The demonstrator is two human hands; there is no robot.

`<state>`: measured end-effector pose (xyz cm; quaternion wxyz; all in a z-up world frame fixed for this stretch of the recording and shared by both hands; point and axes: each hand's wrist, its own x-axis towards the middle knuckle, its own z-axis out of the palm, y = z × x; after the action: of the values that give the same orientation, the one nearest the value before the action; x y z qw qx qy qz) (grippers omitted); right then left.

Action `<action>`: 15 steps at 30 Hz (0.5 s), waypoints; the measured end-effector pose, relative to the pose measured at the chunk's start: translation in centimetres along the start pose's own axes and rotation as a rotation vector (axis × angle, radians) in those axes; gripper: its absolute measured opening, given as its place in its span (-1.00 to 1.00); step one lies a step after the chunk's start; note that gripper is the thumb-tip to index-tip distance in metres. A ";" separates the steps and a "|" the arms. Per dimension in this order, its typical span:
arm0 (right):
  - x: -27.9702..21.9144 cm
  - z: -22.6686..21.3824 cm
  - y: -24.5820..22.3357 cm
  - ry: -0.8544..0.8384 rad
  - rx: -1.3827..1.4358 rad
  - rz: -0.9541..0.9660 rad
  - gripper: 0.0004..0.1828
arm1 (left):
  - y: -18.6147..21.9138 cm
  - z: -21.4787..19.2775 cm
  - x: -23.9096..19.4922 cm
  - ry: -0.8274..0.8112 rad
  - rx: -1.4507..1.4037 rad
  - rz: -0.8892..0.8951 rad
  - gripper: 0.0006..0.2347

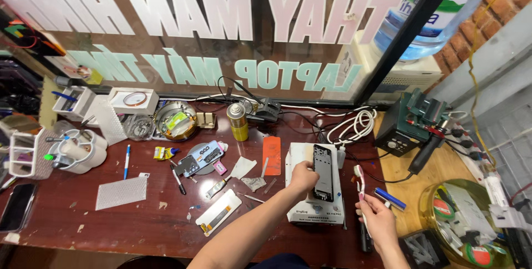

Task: The person cleans the internal frame of a disassembled smartphone using a cotton swab and a small brush. They then apply adhesive to the edges of a new battery and install it into the phone's chassis, pressing it into place.

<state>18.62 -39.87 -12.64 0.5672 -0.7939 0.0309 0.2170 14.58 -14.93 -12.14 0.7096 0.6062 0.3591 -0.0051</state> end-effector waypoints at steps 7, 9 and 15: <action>-1.2 2.5 -2.9 -0.220 0.061 -0.147 -0.67 | -0.1 -1.5 -2.3 0.282 0.449 0.277 -0.69; -1.9 5.1 -4.5 -0.291 0.034 -0.166 -0.69 | -0.4 -2.5 -3.3 0.308 0.362 0.375 -0.74; -5.2 15.2 -8.3 -0.242 -0.369 -0.362 -0.71 | -3.6 -8.1 -6.7 -0.081 -0.265 0.291 -0.73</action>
<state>11.63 -24.09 -7.31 0.4424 -0.8445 -0.2195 0.2073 3.95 -11.77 -11.87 0.7904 0.5521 0.2365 0.1204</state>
